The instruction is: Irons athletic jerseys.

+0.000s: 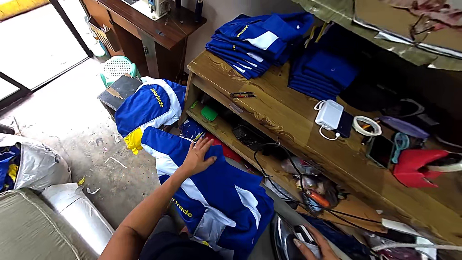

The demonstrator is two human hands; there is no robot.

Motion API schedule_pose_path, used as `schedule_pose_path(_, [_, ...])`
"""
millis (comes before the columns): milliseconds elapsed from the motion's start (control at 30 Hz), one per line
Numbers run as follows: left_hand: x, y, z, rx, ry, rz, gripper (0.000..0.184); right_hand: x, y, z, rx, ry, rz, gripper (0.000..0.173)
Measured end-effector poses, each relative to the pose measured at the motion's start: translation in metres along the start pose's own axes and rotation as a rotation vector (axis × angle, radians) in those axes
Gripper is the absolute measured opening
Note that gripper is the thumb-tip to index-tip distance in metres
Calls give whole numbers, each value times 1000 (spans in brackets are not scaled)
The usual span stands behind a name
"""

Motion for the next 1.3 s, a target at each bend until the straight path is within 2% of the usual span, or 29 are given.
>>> schedule_pose_path(67, [-8,-24,-7,85,76,-297,58,-49,-6,17,-18,-123,-38,65])
schedule_pose_path(167, [-33,-71,-23,356,74,-256,44,-122,-10,54,-2,-350,-83,60])
schedule_pose_path(233, [-63,-105,-34,538,-103,-139,44,-174,-3,87,-12,-471,-78,60])
schedule_pose_path(300, [-103,-128,-37,642,-370,-146,62,-231,5,123,-113,-560,-75,59])
schedule_pose_path(333, [-122,-135,-36,648,-492,-186,74,-260,12,141,-160,-599,-85,59])
schedule_pose_path(400, [-148,-142,-32,548,-662,-300,92,-307,27,178,-238,-648,-113,60])
schedule_pose_path(467, [-162,-143,-28,423,-732,-382,90,-336,48,212,-274,-668,-131,60])
schedule_pose_path(600, [-181,-148,-20,296,-678,-381,45,-348,82,249,-338,-717,-207,60])
schedule_pose_path(667, [-181,-153,-20,297,-643,-386,36,-337,87,248,-415,-812,-264,59])
schedule_pose_path(767, [-182,-152,-21,309,-597,-413,33,-330,88,237,-523,-963,-385,51])
schedule_pose_path(833, [-187,-150,-21,318,-552,-453,32,-336,92,233,-512,-1008,-432,50])
schedule_pose_path(900, [-194,-147,-22,325,-510,-531,29,-342,97,232,-442,-946,-417,50])
schedule_pose_path(1033, [-204,-140,-26,326,-487,-668,27,-341,98,241,-269,-601,-290,54])
schedule_pose_path(1100, [-205,-136,-27,326,-507,-729,27,-335,93,248,-237,-495,-264,55])
schedule_pose_path(1300, [-210,-138,-26,314,-506,-789,28,-336,80,264,-340,-575,-292,54])
Point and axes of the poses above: each hand's wrist, its own z-axis towards the middle knuckle, its own y-axis out of the palm, x = y × z, the point moved 1 cm from there along z, towards the middle knuckle, and after that the axes turned 13 degrees about -y, right-handed, at the moved point
